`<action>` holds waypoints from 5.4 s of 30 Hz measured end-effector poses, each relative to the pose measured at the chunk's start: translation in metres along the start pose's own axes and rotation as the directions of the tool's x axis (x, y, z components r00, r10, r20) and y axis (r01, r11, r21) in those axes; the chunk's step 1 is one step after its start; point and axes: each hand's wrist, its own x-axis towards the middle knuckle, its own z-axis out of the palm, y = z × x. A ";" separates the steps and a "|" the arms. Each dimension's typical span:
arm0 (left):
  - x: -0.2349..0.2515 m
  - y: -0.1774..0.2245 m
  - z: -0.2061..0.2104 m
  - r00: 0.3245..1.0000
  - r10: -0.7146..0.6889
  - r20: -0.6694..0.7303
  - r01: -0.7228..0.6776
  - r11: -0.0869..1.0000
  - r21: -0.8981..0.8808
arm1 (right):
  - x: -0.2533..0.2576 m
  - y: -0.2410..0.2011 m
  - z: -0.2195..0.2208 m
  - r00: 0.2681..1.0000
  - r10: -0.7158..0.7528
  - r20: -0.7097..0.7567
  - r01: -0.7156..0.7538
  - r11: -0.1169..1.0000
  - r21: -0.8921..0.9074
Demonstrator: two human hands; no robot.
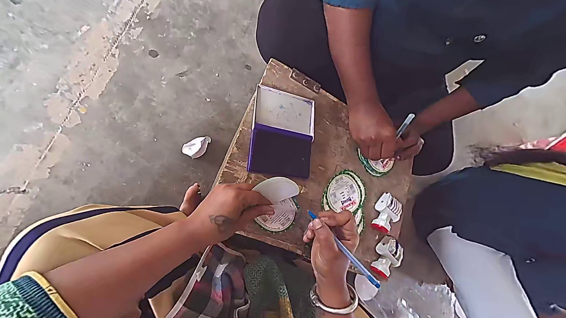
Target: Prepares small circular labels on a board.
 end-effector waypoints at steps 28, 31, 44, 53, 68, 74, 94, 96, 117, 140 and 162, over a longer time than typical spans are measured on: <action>-0.002 -0.004 0.005 0.995 0.100 -0.012 -0.098 0.989 0.111 | 0.001 0.019 0.012 0.984 0.001 0.179 0.087 0.872 -0.481; -0.004 -0.008 0.008 0.992 0.127 -0.007 -0.125 0.986 0.112 | 0.001 0.022 0.009 0.984 -0.006 0.179 0.086 0.892 -0.444; -0.003 -0.004 0.007 1.000 0.020 -0.011 -0.019 0.995 0.096 | 0.009 0.029 0.014 0.965 -0.037 0.261 0.167 0.851 -0.497; -0.002 -0.004 0.006 1.000 0.028 -0.001 -0.027 0.992 0.121 | 0.010 0.030 0.013 0.962 -0.047 0.267 0.188 0.827 -0.530; -0.002 -0.005 0.007 0.999 0.032 -0.002 -0.032 0.993 0.116 | 0.011 0.031 0.014 0.967 -0.051 0.249 0.183 0.820 -0.542; -0.002 -0.004 0.007 1.000 0.025 0.000 -0.025 0.994 0.110 | 0.011 0.033 0.014 0.974 -0.046 0.224 0.164 0.824 -0.542; -0.008 -0.012 0.006 0.949 0.304 0.087 -0.316 0.925 0.209 | -0.001 0.026 0.004 0.965 -0.187 0.186 0.232 0.937 -0.261; -0.007 -0.014 0.006 0.938 0.338 0.075 -0.347 0.915 0.206 | -0.003 0.019 0.001 0.970 -0.173 0.171 0.209 0.952 -0.224; -0.001 -0.005 -0.008 0.992 0.056 0.109 -0.054 0.998 -0.020 | -0.017 0.005 0.003 0.996 -0.042 0.079 0.052 0.991 -0.126; 0.001 -0.002 -0.006 0.997 -0.055 0.057 0.057 0.998 -0.040 | -0.028 0.002 0.021 0.967 -0.236 0.092 0.254 0.914 -0.315; -0.004 -0.009 0.004 0.995 0.091 0.045 -0.094 0.993 0.067 | -0.016 0.015 0.020 0.981 -0.010 0.195 0.136 0.751 -0.646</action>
